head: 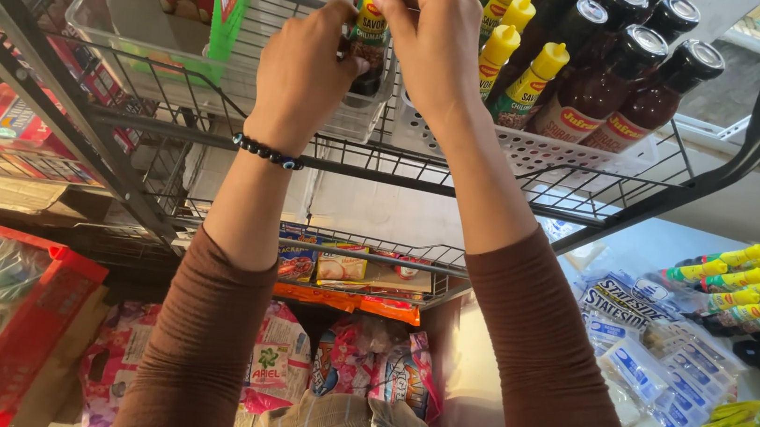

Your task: Organizing and stocking condiment bottles and small grocery packets from a staging table onto metal shelves.

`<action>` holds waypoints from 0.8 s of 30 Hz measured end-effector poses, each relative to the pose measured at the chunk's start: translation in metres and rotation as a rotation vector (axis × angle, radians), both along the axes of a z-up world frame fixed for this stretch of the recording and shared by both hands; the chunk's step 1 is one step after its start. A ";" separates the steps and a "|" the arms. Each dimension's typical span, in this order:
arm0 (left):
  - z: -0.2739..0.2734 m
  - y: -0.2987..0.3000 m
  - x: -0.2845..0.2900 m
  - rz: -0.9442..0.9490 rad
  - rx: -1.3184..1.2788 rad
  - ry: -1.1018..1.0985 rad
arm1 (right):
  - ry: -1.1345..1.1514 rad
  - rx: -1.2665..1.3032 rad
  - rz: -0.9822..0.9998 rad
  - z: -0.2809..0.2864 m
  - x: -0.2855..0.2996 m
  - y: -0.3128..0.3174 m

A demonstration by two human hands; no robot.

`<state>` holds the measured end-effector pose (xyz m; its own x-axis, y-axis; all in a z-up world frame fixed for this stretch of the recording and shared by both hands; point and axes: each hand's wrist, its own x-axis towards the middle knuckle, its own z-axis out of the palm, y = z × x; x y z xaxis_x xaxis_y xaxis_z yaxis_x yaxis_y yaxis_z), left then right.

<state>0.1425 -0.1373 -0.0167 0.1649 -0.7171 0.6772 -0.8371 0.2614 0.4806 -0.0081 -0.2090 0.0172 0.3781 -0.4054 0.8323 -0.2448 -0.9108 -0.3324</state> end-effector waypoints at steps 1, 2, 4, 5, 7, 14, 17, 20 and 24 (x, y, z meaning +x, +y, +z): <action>0.000 -0.001 0.000 0.004 0.003 -0.011 | 0.007 0.003 -0.015 0.001 0.001 0.001; -0.001 -0.002 0.001 0.009 0.006 -0.021 | 0.014 0.005 -0.029 0.001 0.002 0.001; -0.004 -0.005 0.003 0.018 0.033 -0.017 | 0.025 0.001 -0.039 0.002 0.003 0.002; -0.005 -0.007 0.004 0.027 0.058 -0.013 | 0.035 -0.005 -0.048 0.002 0.003 0.003; -0.009 -0.012 0.007 0.024 0.013 -0.058 | 0.031 -0.027 -0.046 -0.001 0.003 0.003; -0.016 -0.022 0.019 -0.093 0.039 -0.038 | 0.022 -0.070 -0.068 -0.006 0.002 0.008; -0.017 -0.022 0.023 -0.151 0.034 -0.031 | 0.017 -0.042 -0.083 -0.013 -0.008 0.016; -0.016 -0.018 0.023 -0.161 0.077 0.042 | -0.059 -0.041 0.006 -0.013 -0.036 0.049; -0.016 -0.016 0.026 -0.195 -0.005 -0.064 | -0.114 0.119 0.034 -0.023 -0.095 0.120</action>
